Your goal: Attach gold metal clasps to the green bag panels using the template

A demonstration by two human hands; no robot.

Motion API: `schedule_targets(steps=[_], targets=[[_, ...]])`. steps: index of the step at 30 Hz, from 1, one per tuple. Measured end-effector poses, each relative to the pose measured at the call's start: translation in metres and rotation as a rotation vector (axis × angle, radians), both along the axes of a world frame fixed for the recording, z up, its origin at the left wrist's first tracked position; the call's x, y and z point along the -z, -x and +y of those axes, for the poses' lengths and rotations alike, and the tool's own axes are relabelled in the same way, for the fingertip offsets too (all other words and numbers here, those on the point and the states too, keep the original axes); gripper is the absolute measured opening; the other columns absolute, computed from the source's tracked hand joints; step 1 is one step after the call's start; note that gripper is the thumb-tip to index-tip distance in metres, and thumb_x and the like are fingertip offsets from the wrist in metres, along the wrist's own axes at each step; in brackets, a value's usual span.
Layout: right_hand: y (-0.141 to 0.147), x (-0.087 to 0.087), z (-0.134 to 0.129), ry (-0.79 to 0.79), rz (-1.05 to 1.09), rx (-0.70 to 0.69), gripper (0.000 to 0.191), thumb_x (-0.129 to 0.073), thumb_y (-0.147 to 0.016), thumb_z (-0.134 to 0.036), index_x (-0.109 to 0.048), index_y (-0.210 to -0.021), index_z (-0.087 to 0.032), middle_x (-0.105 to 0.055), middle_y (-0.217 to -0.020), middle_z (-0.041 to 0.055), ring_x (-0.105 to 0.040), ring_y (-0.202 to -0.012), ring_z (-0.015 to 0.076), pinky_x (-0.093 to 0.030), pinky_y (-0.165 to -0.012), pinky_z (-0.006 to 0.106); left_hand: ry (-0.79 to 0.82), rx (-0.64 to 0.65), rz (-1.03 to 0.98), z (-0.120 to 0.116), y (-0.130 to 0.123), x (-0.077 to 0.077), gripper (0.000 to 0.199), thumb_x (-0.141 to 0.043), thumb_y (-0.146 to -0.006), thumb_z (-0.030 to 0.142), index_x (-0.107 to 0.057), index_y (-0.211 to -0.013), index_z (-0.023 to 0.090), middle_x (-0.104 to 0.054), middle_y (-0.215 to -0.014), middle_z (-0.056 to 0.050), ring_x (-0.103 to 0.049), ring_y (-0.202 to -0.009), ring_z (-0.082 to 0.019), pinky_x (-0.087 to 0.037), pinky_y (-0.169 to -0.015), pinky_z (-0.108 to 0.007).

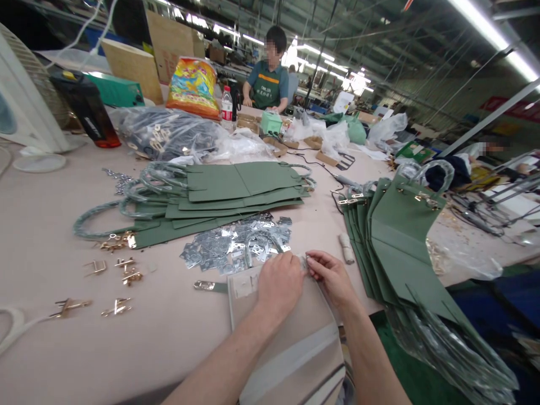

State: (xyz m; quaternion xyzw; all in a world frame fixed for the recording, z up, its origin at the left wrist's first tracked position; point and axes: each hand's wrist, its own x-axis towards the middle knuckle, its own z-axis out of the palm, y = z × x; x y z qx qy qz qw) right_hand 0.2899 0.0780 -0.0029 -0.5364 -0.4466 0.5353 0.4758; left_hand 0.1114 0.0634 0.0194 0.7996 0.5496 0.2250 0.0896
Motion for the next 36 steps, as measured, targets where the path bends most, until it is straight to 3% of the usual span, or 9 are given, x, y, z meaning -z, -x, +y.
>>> schedule_targets(steps=[8, 17, 26, 32, 36], targets=[[0.001, 0.001, -0.004, -0.017, -0.033, 0.008, 0.041, -0.089, -0.076, -0.049, -0.08, -0.103, -0.019, -0.066, -0.071, 0.0011, -0.052, -0.061, 0.0118, -0.04, -0.057, 0.025, 0.038, 0.021, -0.007, 0.002, 0.0, -0.002, 0.015, -0.071, -0.095, 0.033, -0.07, -0.1, 0.019, -0.068, -0.1, -0.006, -0.066, -0.1, -0.027, -0.051, -0.086, -0.04], [-0.002, -0.002, -0.006, -0.028, -0.198, -0.081, 0.039, -0.086, -0.079, -0.048, -0.081, -0.104, -0.019, -0.062, -0.062, -0.0009, -0.049, -0.056, 0.0113, -0.035, -0.052, 0.024, 0.133, -0.014, -0.02, 0.005, 0.009, -0.008, 0.043, -0.08, -0.086, 0.052, -0.066, -0.11, 0.018, -0.064, -0.109, -0.008, -0.066, -0.102, -0.028, -0.054, -0.085, -0.038], [0.001, -0.001, -0.001, -0.02, -0.254, -0.15, 0.038, -0.083, -0.081, -0.047, -0.082, -0.106, -0.019, -0.077, -0.086, 0.0048, -0.056, -0.064, 0.0138, -0.044, -0.059, 0.027, 0.077, -0.016, -0.019, 0.003, 0.007, -0.003, 0.038, -0.078, -0.088, 0.049, -0.065, -0.104, 0.017, -0.063, -0.105, -0.008, -0.065, -0.102, -0.028, -0.056, -0.085, -0.038], [0.006, -0.001, -0.005, -0.142, -0.349, -0.161, 0.03, -0.077, -0.087, -0.047, -0.082, -0.104, -0.022, -0.078, -0.107, 0.008, -0.069, -0.099, 0.0259, -0.054, -0.089, 0.036, 0.011, 0.002, -0.033, 0.001, 0.009, -0.001, 0.035, -0.079, -0.088, 0.043, -0.062, -0.104, 0.017, -0.063, -0.104, -0.007, -0.064, -0.101, -0.027, -0.055, -0.084, -0.038], [0.009, 0.001, -0.003, -0.147, -0.426, -0.115, 0.034, -0.078, -0.085, -0.048, -0.08, -0.107, -0.022, -0.076, -0.103, 0.0075, -0.066, -0.081, 0.021, -0.053, -0.075, 0.032, 0.009, -0.009, -0.064, 0.001, 0.008, 0.001, 0.039, -0.081, -0.087, 0.043, -0.059, -0.106, 0.018, -0.063, -0.105, -0.006, -0.064, -0.1, -0.027, -0.055, -0.083, -0.039]])
